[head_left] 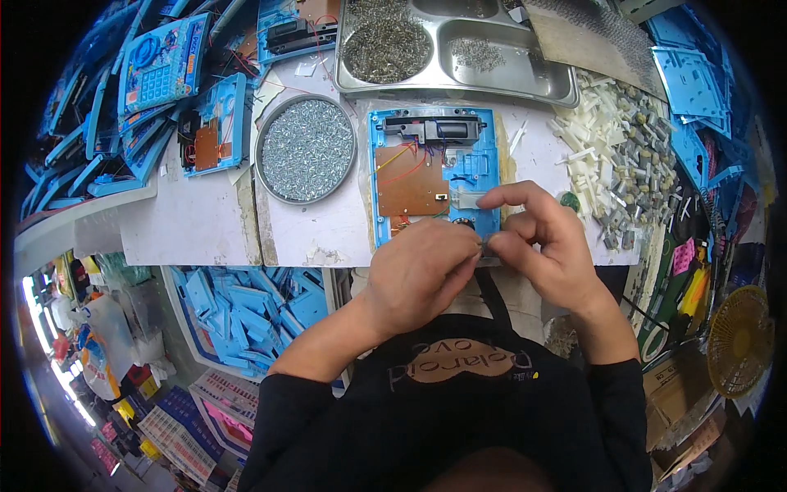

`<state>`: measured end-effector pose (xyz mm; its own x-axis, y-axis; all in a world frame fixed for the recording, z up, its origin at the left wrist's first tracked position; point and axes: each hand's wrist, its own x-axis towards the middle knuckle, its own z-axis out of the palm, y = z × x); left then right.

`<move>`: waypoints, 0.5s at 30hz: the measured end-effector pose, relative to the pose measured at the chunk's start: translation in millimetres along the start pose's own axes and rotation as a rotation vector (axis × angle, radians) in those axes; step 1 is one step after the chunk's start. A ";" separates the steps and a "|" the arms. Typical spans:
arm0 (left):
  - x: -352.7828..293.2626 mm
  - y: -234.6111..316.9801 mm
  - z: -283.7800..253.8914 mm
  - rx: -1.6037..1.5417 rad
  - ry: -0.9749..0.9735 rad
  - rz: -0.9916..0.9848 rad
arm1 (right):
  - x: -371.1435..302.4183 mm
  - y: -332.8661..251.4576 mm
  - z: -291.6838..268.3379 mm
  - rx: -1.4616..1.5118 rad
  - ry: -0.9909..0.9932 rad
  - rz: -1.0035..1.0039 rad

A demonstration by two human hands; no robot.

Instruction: Assemble an electronic component by soldering wires and screwing on a blue plastic casing.

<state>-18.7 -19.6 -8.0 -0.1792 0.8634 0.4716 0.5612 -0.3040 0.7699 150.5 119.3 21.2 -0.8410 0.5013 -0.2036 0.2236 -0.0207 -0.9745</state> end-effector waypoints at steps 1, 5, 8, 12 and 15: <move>0.0 -0.2 -1.9 -0.013 0.006 0.002 | 0.2 -2.3 0.3 0.004 -0.025 -0.011; 4.0 0.4 -9.6 -0.101 -0.030 -0.060 | 3.0 3.5 -0.4 -0.258 0.037 -0.473; 2.3 0.5 -10.9 -0.170 -0.051 -0.146 | 7.0 4.8 -1.8 -0.338 0.033 -0.663; 0.4 1.5 -8.5 -0.138 -0.030 -0.132 | 4.7 7.4 -1.4 -0.392 0.042 -0.758; -0.6 1.3 -6.8 -0.077 -0.027 -0.078 | 2.1 11.0 -2.1 -0.431 0.049 -0.799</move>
<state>-23.4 -23.2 -4.4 -0.1974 0.8958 0.3982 0.4821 -0.2649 0.8351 152.2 122.0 10.2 -0.8049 0.2641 0.5313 -0.2439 0.6690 -0.7021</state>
